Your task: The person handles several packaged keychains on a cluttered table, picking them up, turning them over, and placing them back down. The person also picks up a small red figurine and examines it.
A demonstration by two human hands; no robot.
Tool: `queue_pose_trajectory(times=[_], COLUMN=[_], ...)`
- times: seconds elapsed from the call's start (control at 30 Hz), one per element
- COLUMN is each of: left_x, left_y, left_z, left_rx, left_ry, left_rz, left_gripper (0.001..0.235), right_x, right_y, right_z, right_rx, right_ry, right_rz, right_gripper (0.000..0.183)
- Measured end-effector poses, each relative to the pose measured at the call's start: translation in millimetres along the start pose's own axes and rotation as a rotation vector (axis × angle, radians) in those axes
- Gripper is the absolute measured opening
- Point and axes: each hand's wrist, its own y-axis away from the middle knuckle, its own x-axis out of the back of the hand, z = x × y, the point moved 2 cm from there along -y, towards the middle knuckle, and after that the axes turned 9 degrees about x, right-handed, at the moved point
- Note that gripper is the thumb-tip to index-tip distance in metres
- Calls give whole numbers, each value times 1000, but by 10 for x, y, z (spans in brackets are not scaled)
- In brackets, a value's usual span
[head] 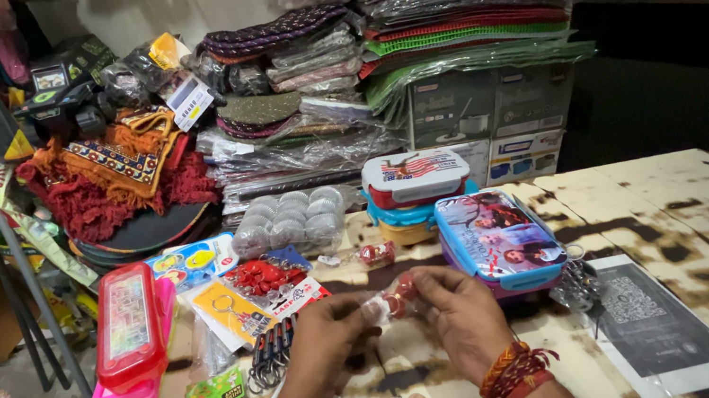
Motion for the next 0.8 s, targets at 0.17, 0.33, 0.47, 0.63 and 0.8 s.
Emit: queue_pose_trajectory(times=[0.17,0.33,0.47,0.63,0.8], left_x=[19,148,138,110,161], left_y=[-124,-109,-41,45,33], left_z=[-80,2,59,137,267], left_rx=[18,-200,-135,-144,-166], left_ry=[-3,-30,215,436,458], left_rz=[45,200,213,247,374], left_gripper=[24,19,18,28,34], right_x=[-4,92,114,106,21], right_y=[19,9,6,79,203], right_z=[-25,-26,48,69,37], right_rx=[-28,-16,-20,55,221], right_ry=[60,156,98,397,753], right_rz=[81,151,155,184,326], right_gripper=[19,18,13,20,19])
